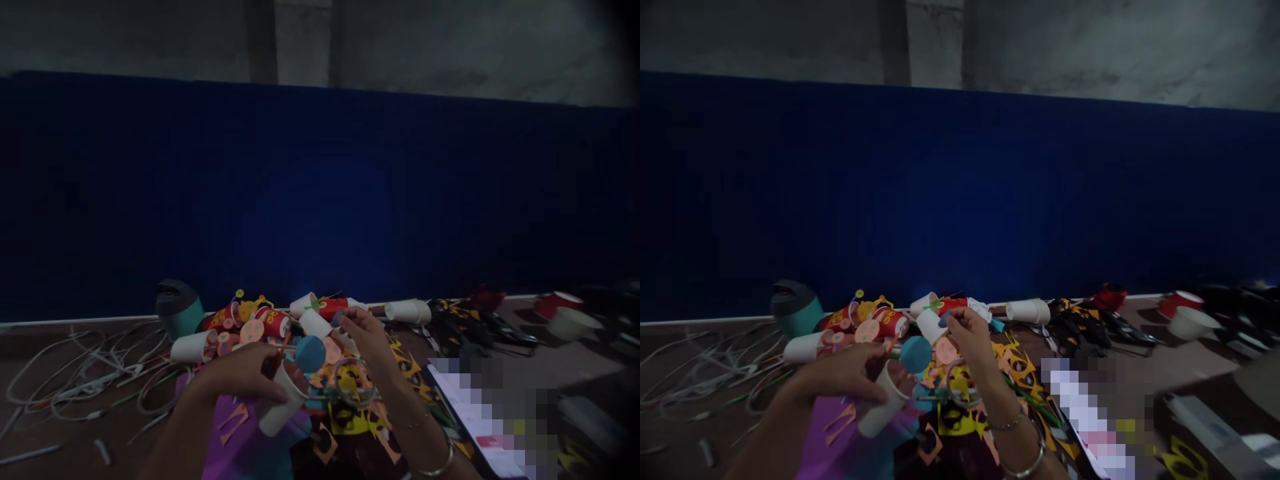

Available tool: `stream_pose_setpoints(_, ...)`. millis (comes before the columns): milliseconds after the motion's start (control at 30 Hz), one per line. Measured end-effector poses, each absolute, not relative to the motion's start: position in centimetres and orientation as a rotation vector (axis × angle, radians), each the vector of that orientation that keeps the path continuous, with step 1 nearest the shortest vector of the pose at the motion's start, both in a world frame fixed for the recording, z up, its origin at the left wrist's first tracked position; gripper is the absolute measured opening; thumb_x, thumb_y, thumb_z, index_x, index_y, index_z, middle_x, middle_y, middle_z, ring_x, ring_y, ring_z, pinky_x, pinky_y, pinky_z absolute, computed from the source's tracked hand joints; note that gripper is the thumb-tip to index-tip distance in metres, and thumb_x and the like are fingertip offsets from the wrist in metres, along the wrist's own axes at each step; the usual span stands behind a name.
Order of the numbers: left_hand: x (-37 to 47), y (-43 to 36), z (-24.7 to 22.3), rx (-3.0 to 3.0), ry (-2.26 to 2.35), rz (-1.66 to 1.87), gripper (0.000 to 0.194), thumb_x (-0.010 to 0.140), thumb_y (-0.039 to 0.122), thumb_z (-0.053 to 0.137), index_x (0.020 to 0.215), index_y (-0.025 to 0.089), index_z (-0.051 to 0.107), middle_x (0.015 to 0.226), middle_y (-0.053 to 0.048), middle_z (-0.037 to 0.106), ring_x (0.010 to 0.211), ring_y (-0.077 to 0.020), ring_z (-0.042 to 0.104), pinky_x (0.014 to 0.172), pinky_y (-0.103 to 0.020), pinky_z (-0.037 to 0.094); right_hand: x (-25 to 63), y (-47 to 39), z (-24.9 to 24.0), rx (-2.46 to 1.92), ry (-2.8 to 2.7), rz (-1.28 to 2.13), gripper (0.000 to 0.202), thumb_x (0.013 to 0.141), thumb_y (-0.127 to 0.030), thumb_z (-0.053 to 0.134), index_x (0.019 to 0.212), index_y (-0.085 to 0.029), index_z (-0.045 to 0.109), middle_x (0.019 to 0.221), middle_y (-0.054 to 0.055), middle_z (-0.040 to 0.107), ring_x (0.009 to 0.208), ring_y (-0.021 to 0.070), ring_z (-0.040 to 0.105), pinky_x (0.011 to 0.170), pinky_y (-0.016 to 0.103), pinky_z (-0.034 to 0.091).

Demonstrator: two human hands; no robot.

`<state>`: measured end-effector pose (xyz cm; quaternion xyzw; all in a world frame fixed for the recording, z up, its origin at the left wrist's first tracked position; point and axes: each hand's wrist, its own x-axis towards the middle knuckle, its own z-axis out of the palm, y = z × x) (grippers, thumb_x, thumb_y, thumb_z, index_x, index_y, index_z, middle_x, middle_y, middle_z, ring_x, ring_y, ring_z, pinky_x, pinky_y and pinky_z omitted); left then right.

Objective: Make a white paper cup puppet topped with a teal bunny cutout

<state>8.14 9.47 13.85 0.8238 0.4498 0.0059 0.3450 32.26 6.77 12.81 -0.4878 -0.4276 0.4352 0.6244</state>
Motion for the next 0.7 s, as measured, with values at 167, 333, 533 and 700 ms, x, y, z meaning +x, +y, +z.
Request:
stream_pose_setpoints(167,9.2,8.9,14.0,2.076,0.943,0.109,0.040,0.057,0.048,0.075,0.080,0.018,0.062,0.068,0.004,0.057,0.062,-0.0129,0.049,0.053,-0.023,0.034,32.0,7.2,11.4,-1.090,-1.005,1.057,0.024,0.063,-0.037,0.073,0.070,-0.016,0.062,0.064,0.003,0.068,0.057,0.0141,0.057,0.055,0.026,0.044)
stream_pose_setpoints(333,9.6,9.0,13.6,1.930,0.895,0.128,0.039,0.057,0.042,0.076,0.085,0.020,0.061,0.070,0.004,0.057,0.062,-0.0121,0.049,0.055,-0.023,0.035,31.8,7.2,11.1,-1.125,-1.052,1.082,0.024,0.061,-0.037,0.073,0.066,-0.017,0.061,0.060,0.002,0.066,0.054,0.0143,0.055,0.054,0.026,0.041)
stream_pose_setpoints(533,9.8,8.8,14.1,1.926,0.951,0.123,0.039,0.056,0.044,0.076,0.078,0.018,0.058,0.066,0.006,0.051,0.059,-0.0104,0.045,0.052,-0.023,0.031,31.8,7.2,11.4,-1.122,-1.048,1.106,0.025,0.058,-0.037,0.074,0.064,-0.018,0.059,0.053,-0.002,0.059,0.050,0.0127,0.052,0.051,0.025,0.039)
stream_pose_setpoints(700,10.0,8.7,14.3,1.945,0.974,0.134,0.036,0.056,0.043,0.076,0.074,0.019,0.056,0.064,0.006,0.049,0.058,-0.0099,0.044,0.052,-0.023,0.031,31.7,7.1,11.3,-1.119,-1.050,1.122,0.027,0.058,-0.038,0.075,0.065,-0.017,0.060,0.052,-0.003,0.057,0.050,0.0122,0.051,0.050,0.025,0.038)
